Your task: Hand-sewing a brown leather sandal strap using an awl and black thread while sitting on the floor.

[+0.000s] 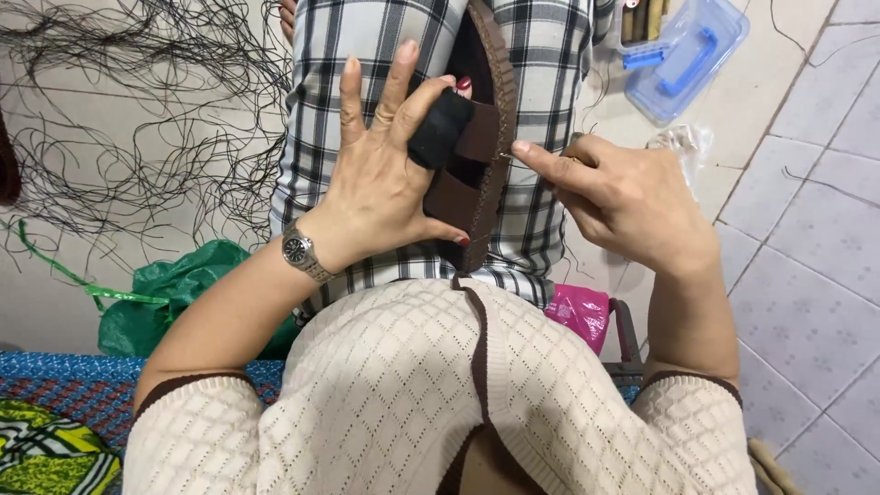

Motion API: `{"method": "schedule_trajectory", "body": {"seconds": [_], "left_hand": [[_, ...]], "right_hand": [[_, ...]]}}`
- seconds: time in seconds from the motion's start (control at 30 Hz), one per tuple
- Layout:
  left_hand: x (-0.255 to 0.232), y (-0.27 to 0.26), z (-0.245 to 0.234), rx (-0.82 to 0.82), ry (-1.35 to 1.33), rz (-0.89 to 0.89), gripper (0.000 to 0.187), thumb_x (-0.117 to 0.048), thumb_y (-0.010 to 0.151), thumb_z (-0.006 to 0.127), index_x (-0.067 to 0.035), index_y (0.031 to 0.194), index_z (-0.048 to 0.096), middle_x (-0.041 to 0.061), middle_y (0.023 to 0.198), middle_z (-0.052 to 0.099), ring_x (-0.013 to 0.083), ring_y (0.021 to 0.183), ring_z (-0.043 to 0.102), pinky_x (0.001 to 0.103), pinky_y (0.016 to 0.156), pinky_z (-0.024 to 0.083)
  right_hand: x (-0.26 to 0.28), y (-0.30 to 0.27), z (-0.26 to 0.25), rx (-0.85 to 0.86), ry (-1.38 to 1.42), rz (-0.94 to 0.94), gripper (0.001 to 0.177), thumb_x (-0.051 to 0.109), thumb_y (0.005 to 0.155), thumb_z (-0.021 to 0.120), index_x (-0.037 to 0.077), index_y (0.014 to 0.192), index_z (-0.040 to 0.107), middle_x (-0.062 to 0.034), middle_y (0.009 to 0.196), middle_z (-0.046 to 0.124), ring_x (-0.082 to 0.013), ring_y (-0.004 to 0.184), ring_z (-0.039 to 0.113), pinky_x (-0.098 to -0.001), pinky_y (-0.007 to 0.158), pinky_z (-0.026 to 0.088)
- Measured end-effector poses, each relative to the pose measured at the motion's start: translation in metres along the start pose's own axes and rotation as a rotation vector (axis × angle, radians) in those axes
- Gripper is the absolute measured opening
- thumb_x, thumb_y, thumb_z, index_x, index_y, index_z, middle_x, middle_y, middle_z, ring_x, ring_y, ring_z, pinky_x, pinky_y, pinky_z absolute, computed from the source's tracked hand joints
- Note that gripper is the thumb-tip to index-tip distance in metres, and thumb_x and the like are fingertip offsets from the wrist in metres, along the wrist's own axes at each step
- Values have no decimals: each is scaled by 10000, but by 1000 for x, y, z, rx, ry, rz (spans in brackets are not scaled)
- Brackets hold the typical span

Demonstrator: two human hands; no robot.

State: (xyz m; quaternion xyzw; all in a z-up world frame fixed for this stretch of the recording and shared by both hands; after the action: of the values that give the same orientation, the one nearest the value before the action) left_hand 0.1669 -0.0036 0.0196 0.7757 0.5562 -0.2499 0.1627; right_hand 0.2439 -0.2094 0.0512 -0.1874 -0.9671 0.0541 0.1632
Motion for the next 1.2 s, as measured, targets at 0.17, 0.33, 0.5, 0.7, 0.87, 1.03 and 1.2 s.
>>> {"method": "schedule_trajectory", "body": {"seconds": [0.17,0.33,0.5,0.7,0.87,1.03,1.2], "left_hand": [[-3,7,1,-32,4,-3,1377,-860,602,936,-147,1603,315,238,1619,264,458,1481,5,726,1126,-93],[-4,16,7,-129,49,102,1368,-907,705,929,0,1571,380,240,1612,374,456,1509,153,642,1173,-73],[-4,15,8,-274,217,167,1370,-1095,811,827,-24,1572,440,183,1588,507,399,1538,264,552,1252,-79],[-4,14,-2,-400,55,239,1153,-947,901,791,70,1414,614,254,1465,588,450,1450,445,560,1243,27],[-2,15,-1,-413,76,232,1179,-890,869,908,102,1404,560,261,1430,627,449,1420,545,529,1262,33],[1,15,4,-404,118,237,1403,-1057,710,891,89,1434,531,261,1442,627,431,1456,498,509,1278,-5],[2,-15,15,-213,113,87,1550,-908,554,987,64,1559,318,274,1615,425,441,1535,168,530,1254,-60]], "right_hand": [[9,8,-16,108,-98,123,524,216,1034,609,316,1544,543,0,766,582,-125,468,458,-289,360,360],[27,27,-35,364,-80,292,817,5,776,523,240,1559,511,-58,709,616,-216,408,563,-382,341,488],[22,36,-37,361,51,292,552,95,958,556,168,1504,577,-60,640,605,-241,434,570,-428,428,528],[22,43,-33,182,244,269,462,27,931,613,107,1379,692,-57,706,687,-205,500,603,-378,533,567],[27,55,-40,146,285,271,404,-74,869,627,14,1250,730,-168,954,790,-202,583,730,-286,475,607],[26,61,-38,27,461,328,253,-71,892,690,-25,1134,747,-231,1069,758,-275,774,773,-270,686,674],[21,49,-36,-109,455,130,78,-57,951,742,-70,1024,764,-217,926,786,-254,706,774,-246,648,684]]}}
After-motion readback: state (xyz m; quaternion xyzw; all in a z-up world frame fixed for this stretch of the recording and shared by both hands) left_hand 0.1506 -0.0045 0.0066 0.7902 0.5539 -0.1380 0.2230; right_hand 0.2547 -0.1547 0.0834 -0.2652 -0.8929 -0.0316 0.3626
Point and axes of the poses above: each hand's wrist, its own y-axis towards the middle knuckle, its own z-axis out of the palm, x = y × z, the point moved 6 cm from there along y, towards the middle knuckle
